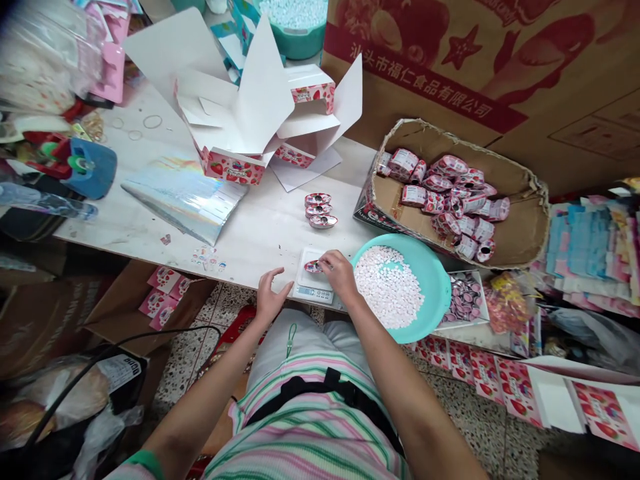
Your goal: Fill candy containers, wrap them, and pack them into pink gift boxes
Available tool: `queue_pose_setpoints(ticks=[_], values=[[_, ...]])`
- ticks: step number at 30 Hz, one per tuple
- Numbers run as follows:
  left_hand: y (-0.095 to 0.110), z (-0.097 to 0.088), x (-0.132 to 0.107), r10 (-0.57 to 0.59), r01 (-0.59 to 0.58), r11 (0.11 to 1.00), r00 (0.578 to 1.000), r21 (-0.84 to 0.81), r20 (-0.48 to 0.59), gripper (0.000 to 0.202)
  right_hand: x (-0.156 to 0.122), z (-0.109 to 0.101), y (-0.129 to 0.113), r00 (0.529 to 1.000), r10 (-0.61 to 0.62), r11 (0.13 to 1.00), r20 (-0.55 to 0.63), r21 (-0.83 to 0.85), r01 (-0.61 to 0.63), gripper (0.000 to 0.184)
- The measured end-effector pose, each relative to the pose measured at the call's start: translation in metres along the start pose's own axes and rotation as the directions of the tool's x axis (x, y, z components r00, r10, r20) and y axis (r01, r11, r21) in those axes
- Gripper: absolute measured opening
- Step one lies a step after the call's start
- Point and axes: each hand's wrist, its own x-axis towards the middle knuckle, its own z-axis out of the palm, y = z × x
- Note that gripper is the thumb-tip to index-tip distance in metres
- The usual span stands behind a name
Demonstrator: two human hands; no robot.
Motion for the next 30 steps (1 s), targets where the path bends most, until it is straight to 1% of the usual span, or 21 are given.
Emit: queue_pose_setpoints(ticks=[3, 5, 7, 10, 12, 13, 15, 16, 17, 19, 20, 22, 24, 26, 28, 30], values=[[0.001, -0.004, 0.000, -0.005, 0.005, 1.000, 1.000, 0.025, -0.001, 0.033, 0.002, 0.012, 0.002, 0.999, 0.016, 1.000, 0.034, -0.018, -0.016, 0.010], [0.000, -0.007, -0.001, -0.019, 0.019, 0.999, 1.000, 0.039, -0.001, 0.033, 0.000, 0.016, 0.002, 1.000, 0.005, 0.999, 0.031, -0.041, -0.004, 0.009], [-0.001, -0.009, -0.003, -0.033, 0.033, 0.998, 0.999, 0.048, 0.002, 0.034, -0.005, 0.013, 0.002, 0.999, -0.017, 0.998, -0.030, -0.065, 0.015, 0.012], [-0.003, -0.010, -0.006, -0.039, 0.038, 0.998, 0.999, 0.050, 0.015, 0.033, -0.015, -0.004, 0.007, 0.983, 0.006, 0.996, -0.186, -0.082, -0.021, 0.018], [-0.003, -0.008, -0.005, -0.035, 0.034, 0.998, 0.999, 0.050, 0.027, 0.033, -0.026, -0.021, 0.019, 0.953, 0.077, 0.990, -0.291, -0.091, -0.108, 0.022], [-0.003, -0.008, -0.005, -0.034, 0.032, 0.998, 0.999, 0.051, 0.031, 0.033, -0.033, -0.030, 0.029, 0.931, 0.126, 0.981, -0.343, -0.098, -0.169, 0.024], [-0.002, -0.006, -0.003, -0.032, 0.030, 0.998, 0.999, 0.051, 0.034, 0.033, -0.050, -0.047, 0.053, 0.875, 0.237, 0.944, -0.422, -0.114, -0.310, 0.029], [-0.001, -0.005, -0.001, -0.031, 0.030, 0.998, 0.999, 0.050, 0.035, 0.033, -0.060, -0.054, 0.068, 0.849, 0.293, 0.915, -0.439, -0.128, -0.382, 0.031], [0.000, -0.005, 0.000, -0.031, 0.029, 0.998, 0.999, 0.049, 0.037, 0.033, -0.070, -0.059, 0.082, 0.831, 0.349, 0.882, -0.433, -0.149, -0.448, 0.033], [0.002, -0.005, 0.003, -0.028, 0.026, 0.998, 0.999, 0.053, 0.047, 0.034, -0.091, -0.063, 0.107, 0.824, 0.441, 0.824, -0.355, -0.204, -0.529, 0.034], [0.003, -0.005, 0.004, -0.026, 0.023, 0.998, 0.998, 0.058, 0.054, 0.033, -0.100, -0.062, 0.117, 0.833, 0.464, 0.810, -0.302, -0.236, -0.537, 0.035], [0.004, -0.006, 0.005, -0.020, 0.015, 0.997, 0.998, 0.072, 0.066, 0.032, -0.116, -0.056, 0.130, 0.857, 0.462, 0.810, -0.228, -0.286, -0.512, 0.038], [0.005, -0.006, 0.006, -0.012, 0.006, 0.997, 0.997, 0.081, 0.077, 0.032, -0.125, -0.048, 0.136, 0.874, 0.431, 0.817, -0.224, -0.313, -0.484, 0.040], [0.006, -0.004, 0.006, -0.006, -0.001, 0.996, 0.996, 0.088, 0.087, 0.032, -0.129, -0.043, 0.137, 0.875, 0.415, 0.818, -0.249, -0.320, -0.479, 0.042], [0.007, -0.002, 0.005, -0.002, -0.007, 0.995, 0.995, 0.095, 0.099, 0.033, -0.131, -0.041, 0.137, 0.874, 0.414, 0.821, -0.254, -0.310, -0.479, 0.041], [0.008, 0.000, 0.006, 0.003, -0.014, 0.995, 0.994, 0.100, 0.107, 0.033, -0.131, -0.042, 0.138, 0.875, 0.424, 0.828, -0.232, -0.292, -0.479, 0.040]])
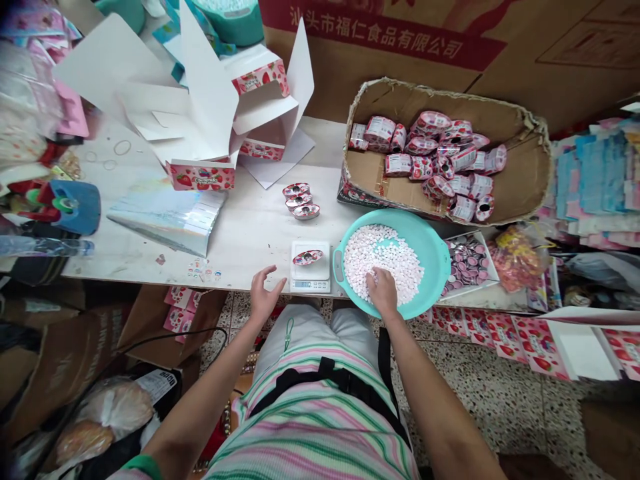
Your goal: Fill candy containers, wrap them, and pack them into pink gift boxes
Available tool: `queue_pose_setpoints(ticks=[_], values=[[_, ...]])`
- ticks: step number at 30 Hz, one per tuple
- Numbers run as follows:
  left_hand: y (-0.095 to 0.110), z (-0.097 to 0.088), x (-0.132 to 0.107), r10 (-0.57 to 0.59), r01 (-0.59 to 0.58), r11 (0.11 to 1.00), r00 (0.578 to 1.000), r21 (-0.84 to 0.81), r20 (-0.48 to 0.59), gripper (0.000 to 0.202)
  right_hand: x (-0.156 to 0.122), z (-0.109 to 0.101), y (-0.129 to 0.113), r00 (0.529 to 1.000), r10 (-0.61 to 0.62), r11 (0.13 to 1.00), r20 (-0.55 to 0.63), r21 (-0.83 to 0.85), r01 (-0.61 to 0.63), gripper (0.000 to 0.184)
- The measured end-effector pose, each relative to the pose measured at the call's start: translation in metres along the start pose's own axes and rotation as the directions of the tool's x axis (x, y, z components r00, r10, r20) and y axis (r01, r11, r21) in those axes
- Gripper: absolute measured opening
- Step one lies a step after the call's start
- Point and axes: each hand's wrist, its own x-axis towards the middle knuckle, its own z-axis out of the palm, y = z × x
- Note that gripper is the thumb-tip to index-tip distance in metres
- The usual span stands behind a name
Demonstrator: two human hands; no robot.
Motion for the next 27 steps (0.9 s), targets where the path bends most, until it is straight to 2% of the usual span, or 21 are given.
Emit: queue_pose_setpoints(ticks=[2, 5, 10, 13, 16, 18, 22, 27], values=[[0.003, 0.000, 0.003, 0.029, -0.029, 0.999, 0.999, 0.015, 0.015, 0.034, 0.001, -0.003, 0.002, 1.000, 0.000, 1.000, 0.030, 0.024, -0.001, 0.040], [0.008, 0.000, 0.013, 0.139, -0.145, 0.987, 0.987, 0.070, 0.083, 0.038, 0.000, -0.007, 0.005, 0.998, -0.009, 0.999, 0.059, 0.050, 0.006, 0.041], [0.028, 0.013, 0.035, 0.312, -0.368, 0.917, 0.902, 0.153, 0.299, 0.058, -0.012, -0.010, 0.004, 0.995, -0.082, 0.995, 0.051, 0.062, 0.079, 0.043], [0.043, 0.025, 0.049, 0.310, -0.435, 0.876, 0.839, 0.209, 0.448, 0.062, -0.024, -0.006, 0.006, 0.994, -0.105, 0.994, -0.041, 0.030, 0.106, 0.044], [0.051, 0.029, 0.064, 0.257, -0.451, 0.852, 0.803, 0.266, 0.538, 0.042, -0.036, -0.001, 0.011, 0.989, -0.091, 0.995, -0.113, 0.033, 0.095, 0.045], [0.054, 0.027, 0.078, 0.256, -0.449, 0.849, 0.811, 0.280, 0.526, 0.035, -0.041, 0.001, 0.014, 0.987, -0.073, 0.995, -0.146, 0.054, 0.082, 0.045], [0.060, 0.027, 0.119, 0.331, -0.483, 0.831, 0.829, 0.276, 0.452, 0.038, -0.046, 0.001, 0.017, 0.976, -0.024, 0.994, -0.217, 0.096, 0.045, 0.044], [0.059, 0.045, 0.171, 0.362, -0.512, 0.781, 0.838, 0.359, 0.409, 0.039, -0.044, -0.006, 0.010, 0.964, 0.042, 0.992, -0.262, 0.130, -0.008, 0.043]])
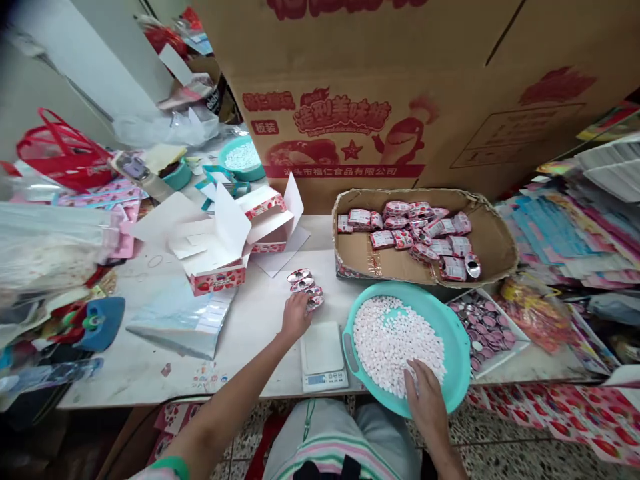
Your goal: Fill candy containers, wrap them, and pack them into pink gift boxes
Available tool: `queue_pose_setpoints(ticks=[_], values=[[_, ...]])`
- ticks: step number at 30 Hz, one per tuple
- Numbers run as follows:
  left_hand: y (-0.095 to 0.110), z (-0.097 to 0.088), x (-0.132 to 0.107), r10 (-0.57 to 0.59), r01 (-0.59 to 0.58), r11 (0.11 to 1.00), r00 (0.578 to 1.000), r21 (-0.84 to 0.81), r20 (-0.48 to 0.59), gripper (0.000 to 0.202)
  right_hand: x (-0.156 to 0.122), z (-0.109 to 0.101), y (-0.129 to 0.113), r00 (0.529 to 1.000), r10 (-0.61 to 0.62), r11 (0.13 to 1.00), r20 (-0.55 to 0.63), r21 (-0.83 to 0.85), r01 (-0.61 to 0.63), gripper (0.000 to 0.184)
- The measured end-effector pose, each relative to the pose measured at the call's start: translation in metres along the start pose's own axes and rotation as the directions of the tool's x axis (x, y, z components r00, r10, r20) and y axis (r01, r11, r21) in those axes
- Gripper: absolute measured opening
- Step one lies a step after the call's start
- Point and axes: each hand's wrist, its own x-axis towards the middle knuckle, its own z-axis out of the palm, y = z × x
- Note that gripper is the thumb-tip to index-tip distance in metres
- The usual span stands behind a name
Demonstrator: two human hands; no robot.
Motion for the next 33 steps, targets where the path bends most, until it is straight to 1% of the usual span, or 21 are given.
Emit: queue_pose_setpoints(ticks=[3, 6, 7, 8, 10, 12, 14, 15, 16, 17, 18, 19, 20, 21, 22, 23, 25, 26, 28, 31, 33], values=[[-0.009, 0.015, 0.010, 0.034, -0.032, 0.999, 0.998, 0.036, -0.046, 0.039, 0.000, -0.001, -0.006, 0.999, 0.044, 0.999, -0.014, -0.003, -0.044, 0.043], [-0.012, 0.027, 0.009, 0.030, -0.023, 0.998, 0.993, 0.056, -0.117, 0.039, -0.002, 0.000, -0.010, 0.998, 0.062, 0.998, -0.006, -0.009, -0.062, 0.041], [-0.012, 0.029, 0.009, 0.022, -0.014, 0.998, 0.989, 0.057, -0.144, 0.043, -0.002, 0.000, -0.012, 0.998, 0.059, 0.998, -0.002, -0.011, -0.059, 0.040], [-0.012, 0.030, 0.009, 0.017, -0.008, 0.999, 0.986, 0.053, -0.167, 0.050, -0.001, 0.000, -0.014, 0.999, 0.052, 0.999, -0.004, -0.015, -0.052, 0.039], [-0.013, 0.026, 0.014, 0.001, 0.005, 1.000, 0.980, 0.027, -0.198, 0.074, 0.004, -0.002, -0.020, 1.000, 0.020, 0.999, -0.018, -0.027, -0.020, 0.038], [-0.018, 0.018, 0.022, -0.075, 0.072, 0.997, 0.972, -0.024, -0.223, 0.098, 0.017, -0.005, -0.034, 0.999, -0.043, 0.998, -0.031, -0.044, 0.041, 0.037], [-0.028, 0.008, 0.033, -0.169, 0.152, 0.984, 0.959, -0.090, -0.226, 0.111, 0.039, -0.006, -0.057, 0.990, -0.137, 0.989, -0.019, -0.052, 0.135, 0.036], [-0.034, 0.004, 0.038, -0.191, 0.169, 0.978, 0.959, -0.121, -0.211, 0.114, 0.054, -0.005, -0.073, 0.981, -0.194, 0.980, 0.004, -0.048, 0.194, 0.036], [-0.041, 0.000, 0.042, -0.186, 0.161, 0.976, 0.966, -0.148, -0.181, 0.116, 0.070, -0.001, -0.091, 0.967, -0.252, 0.967, 0.037, -0.039, 0.253, 0.036], [-0.047, -0.002, 0.045, -0.153, 0.129, 0.977, 0.979, -0.169, -0.138, 0.118, 0.087, 0.005, -0.111, 0.947, -0.311, 0.949, 0.077, -0.020, 0.314, 0.038], [-0.053, -0.003, 0.047, -0.101, 0.084, 0.980, 0.991, -0.182, -0.087, 0.121, 0.104, 0.013, -0.132, 0.918, -0.372, 0.927, 0.139, 0.010, 0.374, 0.041], [-0.057, -0.003, 0.048, -0.046, 0.038, 0.981, 0.998, -0.189, -0.037, 0.123, 0.121, 0.024, -0.153, 0.884, -0.415, 0.908, 0.216, 0.040, 0.417, 0.048], [-0.060, -0.002, 0.048, 0.004, -0.002, 0.982, 1.000, -0.189, 0.009, 0.125, 0.137, 0.037, -0.172, 0.855, -0.432, 0.899, 0.288, 0.064, 0.433, 0.058], [-0.061, 0.000, 0.048, 0.042, -0.033, 0.982, 0.998, -0.183, 0.046, 0.127, 0.151, 0.051, -0.189, 0.836, -0.415, 0.905, 0.360, 0.070, 0.419, 0.072], [-0.062, 0.002, 0.048, 0.068, -0.054, 0.983, 0.995, -0.173, 0.070, 0.128, 0.163, 0.065, -0.204, 0.824, -0.365, 0.923, 0.434, 0.051, 0.382, 0.084], [-0.062, 0.004, 0.048, 0.080, -0.065, 0.985, 0.993, -0.162, 0.084, 0.129, 0.173, 0.079, -0.215, 0.815, -0.287, 0.945, 0.504, 0.008, 0.328, 0.092], [-0.061, 0.006, 0.049, 0.083, -0.068, 0.987, 0.991, -0.145, 0.101, 0.129, 0.187, 0.104, -0.227, 0.790, -0.112, 0.974, 0.603, -0.092, 0.208, 0.102], [-0.061, 0.006, 0.051, 0.087, -0.071, 0.988, 0.990, -0.140, 0.113, 0.128, 0.191, 0.114, -0.229, 0.781, -0.041, 0.979, 0.624, -0.130, 0.155, 0.103], [-0.065, 0.003, 0.056, 0.125, -0.106, 0.986, 0.981, -0.128, 0.148, 0.125, 0.193, 0.129, -0.227, 0.779, 0.037, 0.986, 0.626, -0.150, 0.074, 0.102], [-0.077, -0.007, 0.069, 0.229, -0.214, 0.973, 0.952, -0.091, 0.204, 0.123, 0.191, 0.143, -0.223, 0.796, 0.044, 0.996, 0.603, -0.092, 0.015, 0.099], [-0.086, -0.015, 0.077, 0.278, -0.273, 0.960, 0.930, -0.054, 0.241, 0.124, 0.190, 0.149, -0.225, 0.799, 0.036, 0.999, 0.600, -0.043, -0.013, 0.097]])
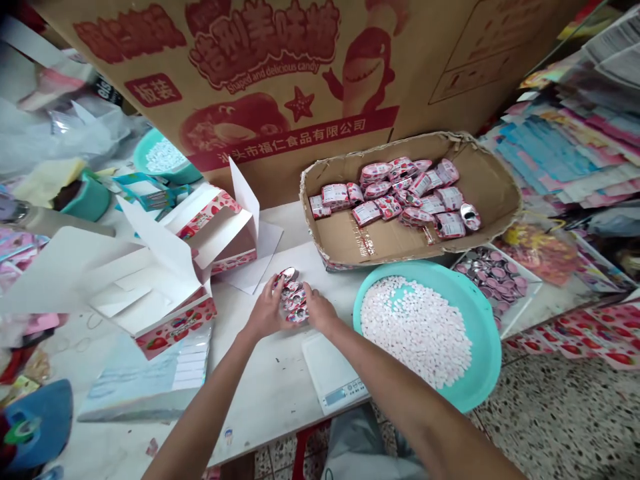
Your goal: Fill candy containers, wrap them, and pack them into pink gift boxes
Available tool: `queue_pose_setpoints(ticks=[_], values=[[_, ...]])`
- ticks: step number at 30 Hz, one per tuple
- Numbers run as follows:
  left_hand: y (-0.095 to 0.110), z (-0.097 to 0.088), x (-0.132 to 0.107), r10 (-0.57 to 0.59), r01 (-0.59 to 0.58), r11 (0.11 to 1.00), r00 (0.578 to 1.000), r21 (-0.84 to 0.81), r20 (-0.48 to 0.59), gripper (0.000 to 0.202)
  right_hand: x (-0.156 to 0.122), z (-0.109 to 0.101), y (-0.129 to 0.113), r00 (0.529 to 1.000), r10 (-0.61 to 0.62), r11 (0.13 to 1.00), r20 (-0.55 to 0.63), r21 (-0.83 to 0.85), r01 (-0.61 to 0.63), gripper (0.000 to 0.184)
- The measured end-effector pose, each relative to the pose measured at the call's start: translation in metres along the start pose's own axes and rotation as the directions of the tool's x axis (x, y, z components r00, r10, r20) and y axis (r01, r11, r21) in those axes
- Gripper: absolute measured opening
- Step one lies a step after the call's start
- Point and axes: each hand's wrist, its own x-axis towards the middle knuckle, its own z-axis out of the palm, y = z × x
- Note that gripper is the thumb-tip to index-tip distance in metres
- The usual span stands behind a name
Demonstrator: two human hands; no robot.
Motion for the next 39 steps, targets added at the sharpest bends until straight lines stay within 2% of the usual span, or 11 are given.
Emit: queue_pose_setpoints(ticks=[7, 11, 14, 18, 23, 29, 31, 32, 35, 36, 39], values=[[-0.028, -0.027, 0.005, 0.134, -0.141, 0.986, 0.988, 0.090, 0.082, 0.115, 0.003, 0.019, -0.013, 0.997, -0.004, 0.978, -0.081, 0.207, 0.021, 0.089], [-0.030, -0.033, 0.012, 0.152, -0.163, 0.982, 0.982, 0.093, 0.114, 0.120, 0.005, 0.025, -0.011, 0.991, -0.082, 0.953, -0.102, 0.285, 0.108, 0.088], [-0.016, -0.025, 0.024, 0.046, -0.044, 0.994, 0.999, 0.097, -0.011, 0.099, 0.006, 0.024, -0.013, 0.993, -0.078, 0.947, -0.085, 0.306, 0.101, 0.090], [0.010, -0.002, 0.040, -0.087, 0.109, 0.987, 0.979, 0.116, -0.187, 0.070, -0.005, 0.017, -0.017, 0.994, -0.050, 0.938, -0.099, 0.338, 0.081, 0.096], [0.018, 0.013, 0.044, -0.039, 0.086, 0.977, 0.972, 0.197, -0.233, 0.061, -0.054, -0.016, 0.008, 0.979, -0.068, 0.920, -0.190, 0.367, 0.135, 0.088], [0.015, 0.006, 0.045, -0.011, 0.068, 0.977, 0.963, 0.203, -0.269, 0.049, -0.145, -0.071, 0.080, 0.912, -0.007, 0.872, -0.411, 0.443, 0.206, 0.045], [0.030, -0.009, 0.054, -0.020, 0.093, 0.981, 0.923, 0.172, -0.384, 0.049, -0.169, -0.079, 0.108, 0.886, 0.014, 0.868, -0.464, 0.445, 0.219, 0.030], [0.043, -0.019, 0.063, -0.013, 0.095, 0.984, 0.885, 0.152, -0.465, 0.050, -0.178, -0.080, 0.122, 0.879, 0.019, 0.871, -0.477, 0.440, 0.219, 0.026], [0.107, -0.049, 0.108, 0.074, 0.004, 0.994, 0.735, 0.113, -0.674, 0.052, -0.187, -0.086, 0.159, 0.860, 0.029, 0.907, -0.509, 0.376, 0.192, 0.021], [0.133, -0.056, 0.129, 0.119, -0.054, 0.992, 0.710, 0.115, -0.694, 0.050, -0.184, -0.093, 0.171, 0.849, 0.018, 0.921, -0.528, 0.339, 0.191, 0.021], [0.205, -0.057, 0.203, 0.298, -0.267, 0.953, 0.753, 0.142, -0.587, 0.037, -0.169, -0.146, 0.213, 0.799, -0.081, 0.955, -0.596, 0.184, 0.234, 0.020]])
